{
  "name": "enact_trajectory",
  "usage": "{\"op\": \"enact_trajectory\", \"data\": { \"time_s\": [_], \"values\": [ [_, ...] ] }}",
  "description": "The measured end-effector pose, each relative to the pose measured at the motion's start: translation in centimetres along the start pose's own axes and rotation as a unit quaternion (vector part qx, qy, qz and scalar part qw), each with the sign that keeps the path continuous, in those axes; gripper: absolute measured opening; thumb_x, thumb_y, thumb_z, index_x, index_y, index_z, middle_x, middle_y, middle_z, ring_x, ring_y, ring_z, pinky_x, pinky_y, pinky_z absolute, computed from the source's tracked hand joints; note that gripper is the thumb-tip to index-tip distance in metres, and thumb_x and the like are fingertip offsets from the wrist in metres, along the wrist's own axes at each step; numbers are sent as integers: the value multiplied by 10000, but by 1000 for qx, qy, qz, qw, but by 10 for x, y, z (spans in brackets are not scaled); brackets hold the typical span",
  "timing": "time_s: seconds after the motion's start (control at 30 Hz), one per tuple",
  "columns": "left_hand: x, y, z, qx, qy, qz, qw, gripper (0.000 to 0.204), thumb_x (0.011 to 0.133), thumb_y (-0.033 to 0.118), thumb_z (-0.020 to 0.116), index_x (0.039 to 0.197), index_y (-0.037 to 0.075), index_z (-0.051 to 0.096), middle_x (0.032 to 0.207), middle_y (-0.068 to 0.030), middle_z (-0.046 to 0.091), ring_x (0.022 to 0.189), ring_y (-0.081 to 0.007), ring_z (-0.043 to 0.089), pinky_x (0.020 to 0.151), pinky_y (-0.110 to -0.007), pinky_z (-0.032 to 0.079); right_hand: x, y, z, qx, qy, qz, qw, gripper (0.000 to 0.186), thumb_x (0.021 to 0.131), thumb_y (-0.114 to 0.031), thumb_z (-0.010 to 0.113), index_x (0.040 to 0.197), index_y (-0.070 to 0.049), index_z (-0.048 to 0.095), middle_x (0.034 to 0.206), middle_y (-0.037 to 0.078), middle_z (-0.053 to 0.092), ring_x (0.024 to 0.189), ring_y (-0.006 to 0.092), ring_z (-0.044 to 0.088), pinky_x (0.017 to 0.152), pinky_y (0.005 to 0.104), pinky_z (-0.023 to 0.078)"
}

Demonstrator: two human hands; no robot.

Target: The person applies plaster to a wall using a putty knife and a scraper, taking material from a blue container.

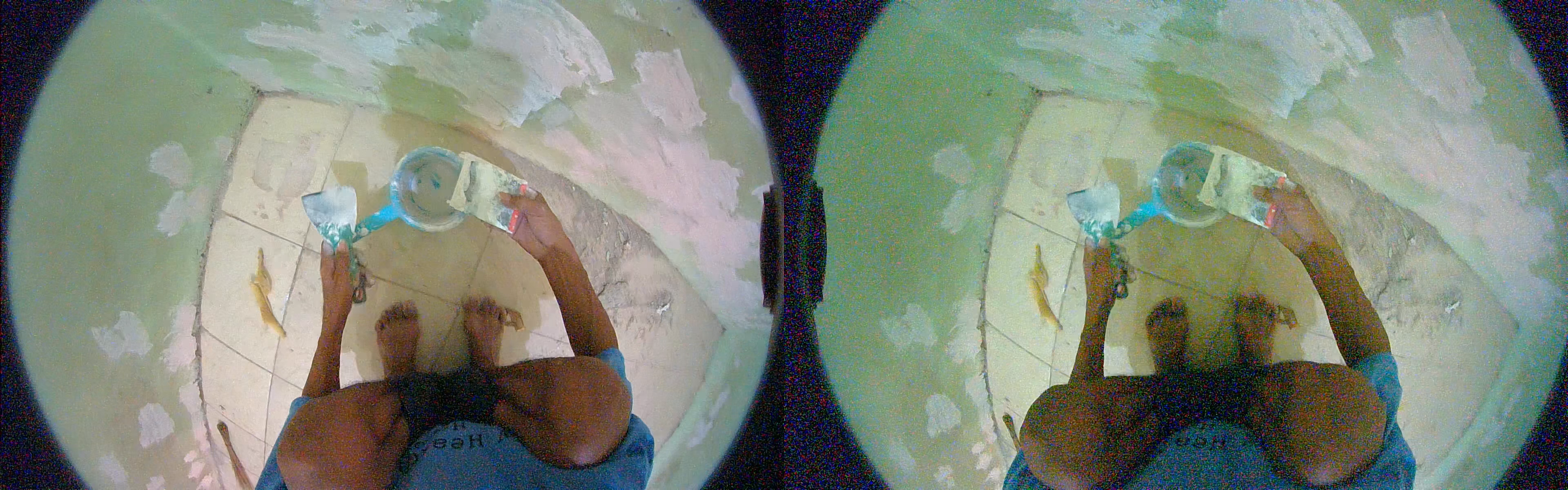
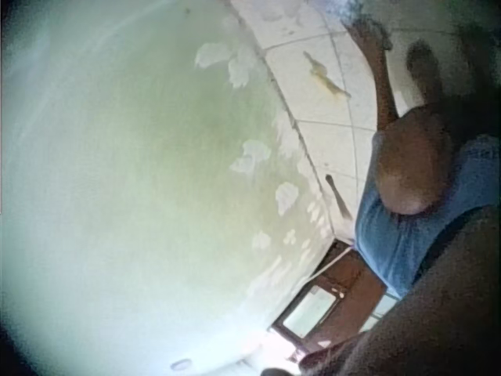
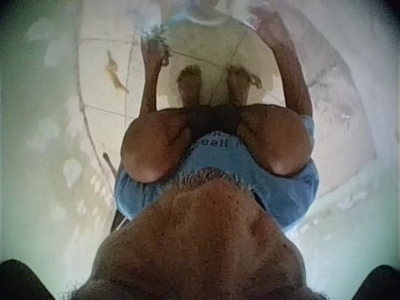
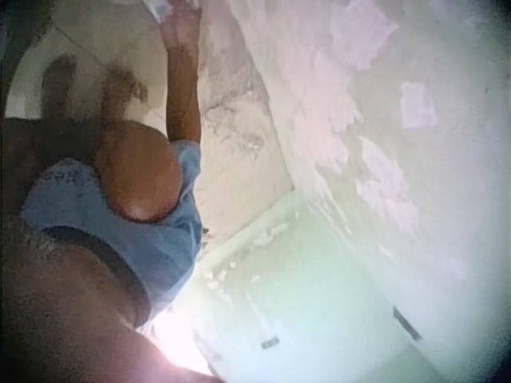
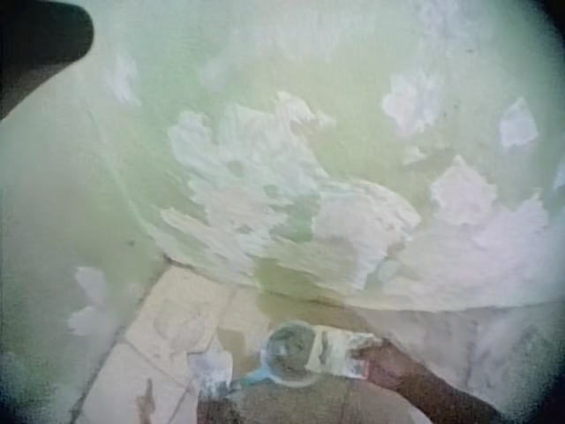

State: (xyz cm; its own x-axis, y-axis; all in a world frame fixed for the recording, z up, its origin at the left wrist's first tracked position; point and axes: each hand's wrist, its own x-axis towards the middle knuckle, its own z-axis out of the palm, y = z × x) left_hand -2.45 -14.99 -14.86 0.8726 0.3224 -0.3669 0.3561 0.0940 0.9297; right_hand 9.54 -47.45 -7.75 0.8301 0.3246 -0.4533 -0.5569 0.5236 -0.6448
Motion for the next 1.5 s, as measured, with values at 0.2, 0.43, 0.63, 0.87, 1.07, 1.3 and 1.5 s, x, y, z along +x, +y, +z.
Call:
{"op": "enact_trajectory", "data": {
  "time_s": [0.2,0.43,0.63,0.87,1.07,1.3,1.5],
  "values": [
    [-44,87,21,-18,-121,-41,992,254,922,275,439,1015,42,483,744,-59,547,560,-133,537,517,-248,440,-22,-21,32,-40,-44,-73,996,274,764,18,625,1029,12,552,983,92,616,876,203,613,772,313,517],
    [-44,142,38,-33,-288,-84,953,250,909,264,463,998,37,514,701,-32,543,549,-114,518,502,-242,429,-9,-50,76,-332,-227,-300,865,62,768,-31,618,796,-46,671,902,88,676,915,238,608,821,347,485],
    [-51,151,41,-83,-322,-121,935,229,909,235,468,1031,46,511,720,-24,547,563,-96,522,499,-241,436,-32,-72,86,-530,-247,-428,689,163,824,-199,565,757,-140,701,925,31,684,1035,250,557,948,413,392],
    [-59,137,51,-36,-281,2,959,243,908,203,442,1085,47,500,770,-24,546,596,-92,514,531,-239,427,-26,-54,80,-490,-218,-496,683,182,860,-220,529,797,-153,687,936,32,678,1036,271,556,944,411,400],
    [-55,123,64,-31,-280,54,958,257,906,201,431,1084,25,489,783,-34,544,599,-107,511,531,-254,427,-22,-31,73,-455,-150,-541,692,132,830,-76,560,783,-129,672,940,50,673,1008,263,578,915,399,432],
    [-57,113,59,5,-262,66,963,267,902,194,421,1081,9,491,758,-56,549,596,-113,516,526,-267,429,-15,-19,74,-447,-86,-515,726,219,787,47,529,850,-108,669,940,67,670,1033,241,576,811,348,504],
    [-61,119,61,74,-270,99,955,260,898,172,426,1076,-4,498,757,-76,559,597,-130,523,553,-288,439,1,-9,60,-461,-31,-518,720,262,750,115,494,860,-69,646,975,84,649,935,232,614,786,330,504]
  ]
}}
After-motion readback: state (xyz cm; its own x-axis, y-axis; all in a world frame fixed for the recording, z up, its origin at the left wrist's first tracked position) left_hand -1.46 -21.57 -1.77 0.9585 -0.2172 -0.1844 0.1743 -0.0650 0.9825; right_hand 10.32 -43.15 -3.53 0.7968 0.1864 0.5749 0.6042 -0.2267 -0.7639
